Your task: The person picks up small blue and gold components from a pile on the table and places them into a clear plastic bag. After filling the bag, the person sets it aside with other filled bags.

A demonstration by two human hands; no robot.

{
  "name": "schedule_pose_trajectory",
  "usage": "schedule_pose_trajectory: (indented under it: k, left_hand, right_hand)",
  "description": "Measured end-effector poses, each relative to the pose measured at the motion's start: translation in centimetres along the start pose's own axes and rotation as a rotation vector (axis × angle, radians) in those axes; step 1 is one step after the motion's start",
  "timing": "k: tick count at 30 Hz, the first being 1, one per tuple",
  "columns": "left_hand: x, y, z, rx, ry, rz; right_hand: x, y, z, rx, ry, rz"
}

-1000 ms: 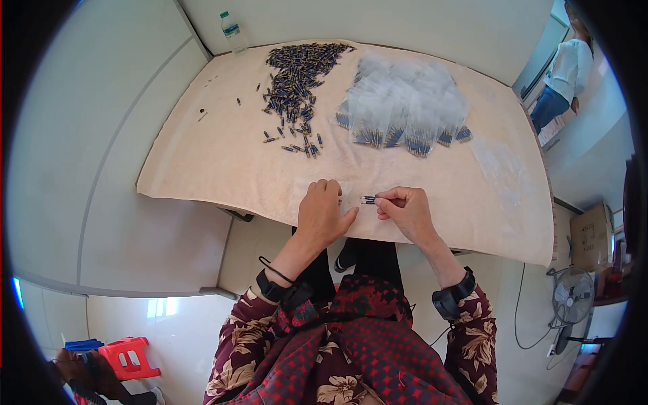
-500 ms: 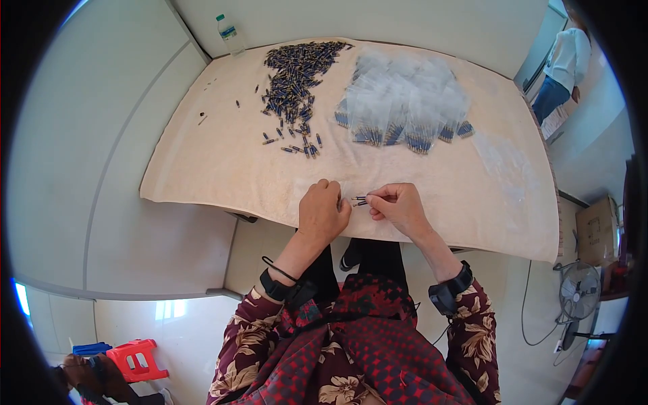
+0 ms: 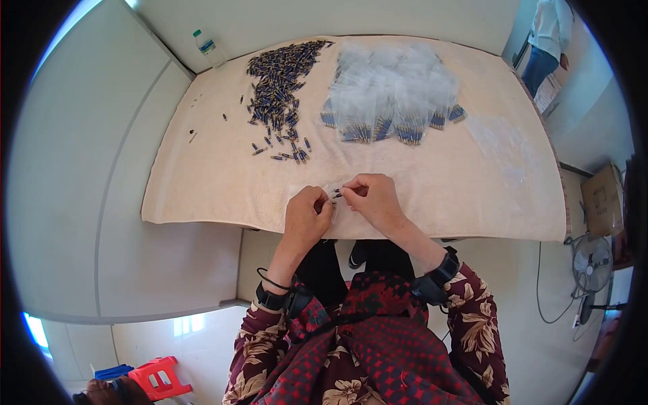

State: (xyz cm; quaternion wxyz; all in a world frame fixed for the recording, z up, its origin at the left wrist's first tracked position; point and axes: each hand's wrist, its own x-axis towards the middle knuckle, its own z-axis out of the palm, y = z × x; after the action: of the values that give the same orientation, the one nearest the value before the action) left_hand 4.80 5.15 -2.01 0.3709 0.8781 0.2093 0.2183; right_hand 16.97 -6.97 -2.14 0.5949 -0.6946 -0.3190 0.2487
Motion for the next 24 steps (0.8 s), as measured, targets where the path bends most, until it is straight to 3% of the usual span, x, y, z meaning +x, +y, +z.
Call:
schedule_pose_trajectory:
  k: [4,13,16,24]
  left_hand:
    - [-0.1,-0.6,-0.2,-0.044,-0.024,0.019]
    - [-0.1,-0.8,-0.3,-0.159,-0.036,-0.02]
    - [-0.1,-1.0,-0.3,-0.173,-0.032,0.007]
    - [-0.2,-0.3,-0.8,-0.165,-0.061,0.049]
  right_hand:
    - [-0.1,1.1,1.1,-0.125,0.106,-0.172]
    - [-1.0,1.2,1.5,-0.378,0.183,-0.331]
    - [-1.0,0.8,1.4,-0.454,0.175,-0.495]
    - [-0.9,0.6,1.8,-0.593,0.12,-0.422]
